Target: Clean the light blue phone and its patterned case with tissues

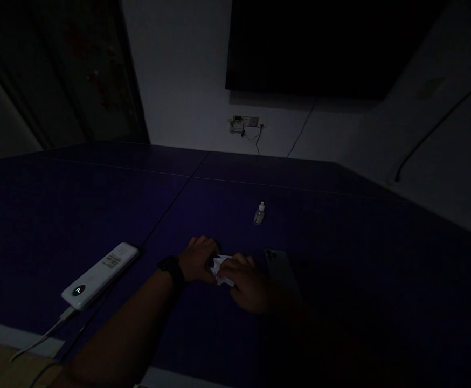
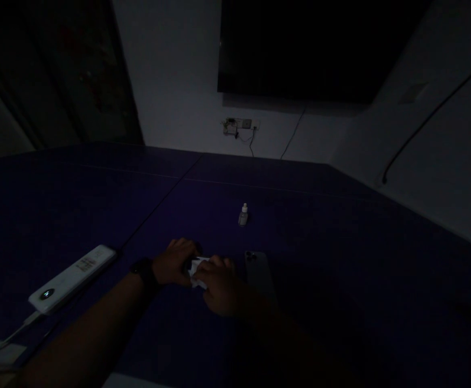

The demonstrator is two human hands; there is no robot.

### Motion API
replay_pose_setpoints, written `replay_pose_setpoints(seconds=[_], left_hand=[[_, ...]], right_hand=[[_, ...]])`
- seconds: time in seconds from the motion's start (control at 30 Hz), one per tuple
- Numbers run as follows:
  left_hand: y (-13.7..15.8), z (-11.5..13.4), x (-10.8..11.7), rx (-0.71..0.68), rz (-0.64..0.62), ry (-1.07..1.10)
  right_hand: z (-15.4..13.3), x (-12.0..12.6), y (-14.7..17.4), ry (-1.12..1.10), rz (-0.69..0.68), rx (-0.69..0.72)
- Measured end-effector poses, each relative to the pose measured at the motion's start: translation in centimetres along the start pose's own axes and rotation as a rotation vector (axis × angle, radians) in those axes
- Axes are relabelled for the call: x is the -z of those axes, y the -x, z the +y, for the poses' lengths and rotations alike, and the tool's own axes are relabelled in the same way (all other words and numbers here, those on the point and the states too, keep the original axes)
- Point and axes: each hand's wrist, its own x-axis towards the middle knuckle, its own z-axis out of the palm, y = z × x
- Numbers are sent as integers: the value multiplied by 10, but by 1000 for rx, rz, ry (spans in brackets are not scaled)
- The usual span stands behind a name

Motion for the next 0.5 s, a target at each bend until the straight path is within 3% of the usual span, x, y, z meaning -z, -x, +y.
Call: replay_pose_setpoints(seconds=[0.17, 0.5], left_hand=[[-1, 0, 1, -9, -12, -16], [0, -2, -1, -14, -1, 2]], right_hand=[[-1, 4, -19, 27, -72, 91], [-3, 4, -9, 88, 0, 84]])
